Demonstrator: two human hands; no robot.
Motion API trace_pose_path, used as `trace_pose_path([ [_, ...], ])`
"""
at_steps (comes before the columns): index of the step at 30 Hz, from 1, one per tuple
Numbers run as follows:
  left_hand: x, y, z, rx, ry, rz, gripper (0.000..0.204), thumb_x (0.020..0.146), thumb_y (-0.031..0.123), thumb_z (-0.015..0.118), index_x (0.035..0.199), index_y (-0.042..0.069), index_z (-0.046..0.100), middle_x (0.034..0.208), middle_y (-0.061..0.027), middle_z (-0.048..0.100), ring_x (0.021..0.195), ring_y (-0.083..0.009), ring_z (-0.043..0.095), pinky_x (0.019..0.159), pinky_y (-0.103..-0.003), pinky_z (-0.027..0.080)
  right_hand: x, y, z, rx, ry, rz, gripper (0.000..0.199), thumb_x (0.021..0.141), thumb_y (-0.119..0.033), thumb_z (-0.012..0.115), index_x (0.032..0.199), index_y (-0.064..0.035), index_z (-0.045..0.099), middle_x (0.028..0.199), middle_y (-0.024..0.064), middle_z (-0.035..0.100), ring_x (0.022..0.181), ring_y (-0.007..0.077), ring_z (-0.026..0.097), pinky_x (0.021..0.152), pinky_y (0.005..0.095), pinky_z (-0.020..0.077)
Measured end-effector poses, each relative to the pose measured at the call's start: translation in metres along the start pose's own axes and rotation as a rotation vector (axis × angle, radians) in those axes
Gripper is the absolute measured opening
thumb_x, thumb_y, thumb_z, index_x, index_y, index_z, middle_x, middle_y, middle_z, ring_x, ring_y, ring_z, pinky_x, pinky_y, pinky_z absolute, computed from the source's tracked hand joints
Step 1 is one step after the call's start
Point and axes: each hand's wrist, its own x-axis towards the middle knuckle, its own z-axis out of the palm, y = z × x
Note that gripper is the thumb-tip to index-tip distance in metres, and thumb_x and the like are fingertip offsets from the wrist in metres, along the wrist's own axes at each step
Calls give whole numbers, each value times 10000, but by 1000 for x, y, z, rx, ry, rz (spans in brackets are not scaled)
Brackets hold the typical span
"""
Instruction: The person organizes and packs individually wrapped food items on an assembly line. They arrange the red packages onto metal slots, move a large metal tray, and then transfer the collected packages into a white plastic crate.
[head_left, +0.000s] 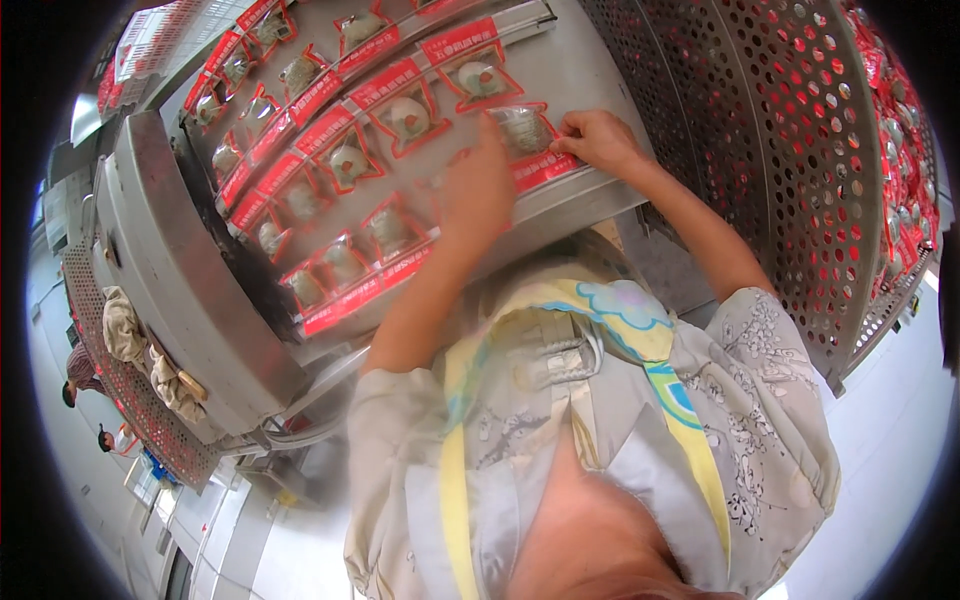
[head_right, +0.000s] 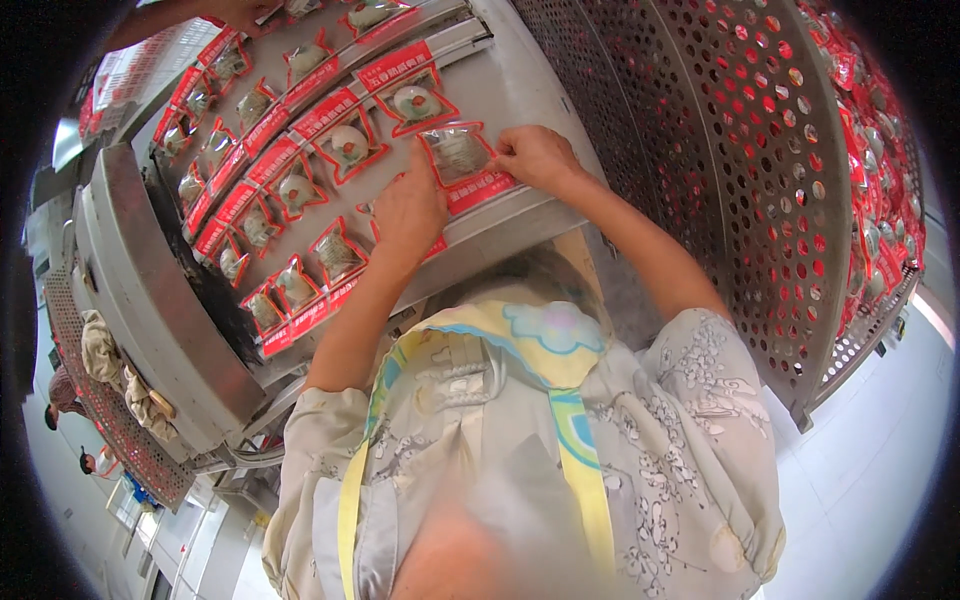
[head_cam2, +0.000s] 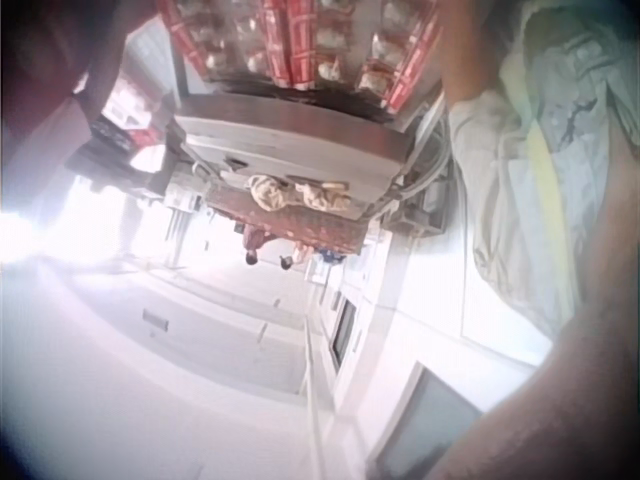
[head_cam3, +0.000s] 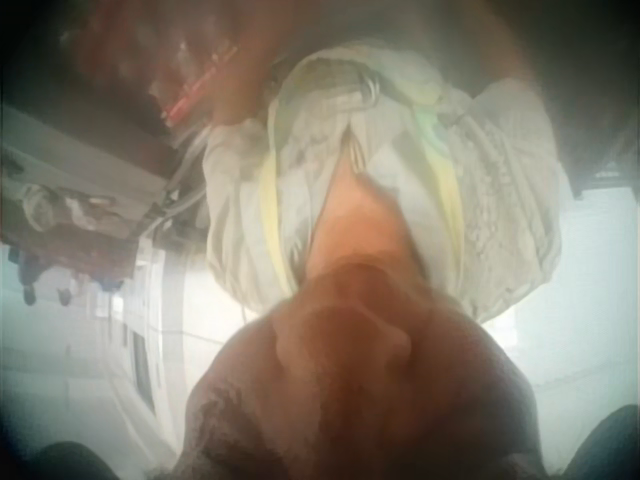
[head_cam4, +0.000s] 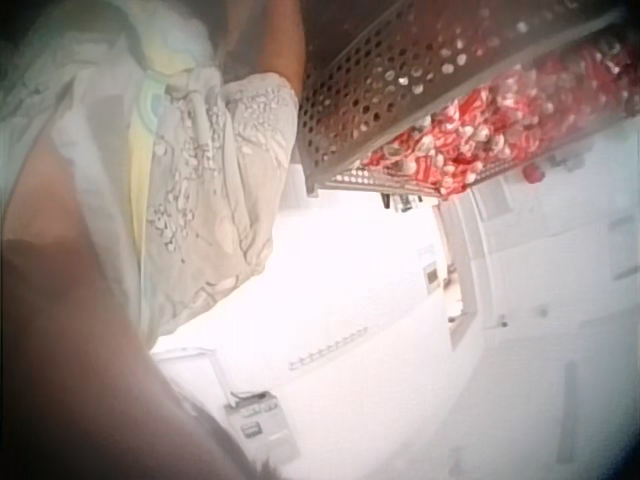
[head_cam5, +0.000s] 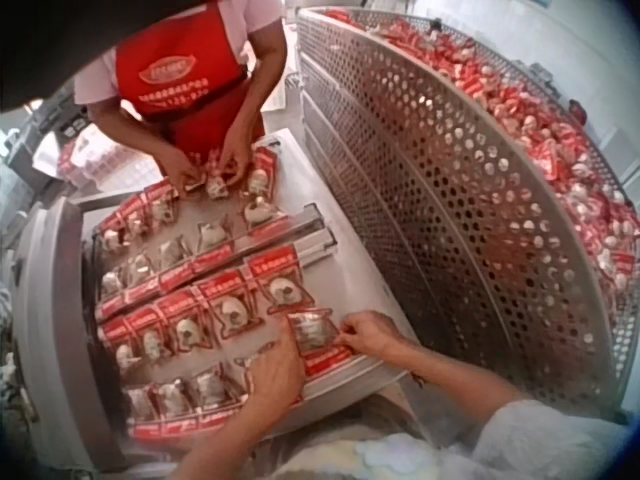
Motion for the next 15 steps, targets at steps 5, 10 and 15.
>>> trace_pose_path([
  [5, -3, -8, -6, -220, -180, -31, 619, 734, 203, 672, 1253, 31, 380, 809, -124, 650, 828, -326, 619, 703, -444, 474, 5, 7, -13, 74, -289, -1, 276, 716, -285, 705, 800, -28, 651, 693, 98, 638, 646, 196, 602, 626, 337, 460],
  [10, -5, -9, 0, -259, -51, -99, 435, 738, 201, 665, 1080, 40, 451, 801, -115, 651, 839, -311, 620, 706, -438, 472, 7, 5, -16, 304, -338, 136, 262, 723, -255, 692, 819, -13, 657, 699, 101, 641, 664, 172, 604, 639, 324, 461],
  [15, -17, -2, 2, -135, -63, -151, 406, 740, 187, 660, 1063, 50, 456, 838, -127, 639, 838, -315, 616, 703, -431, 470, -3, -7, -19, -64, -301, 46, 251, 725, -247, 683, 844, -27, 669, 696, 106, 640, 664, 179, 605, 650, 325, 464],
])
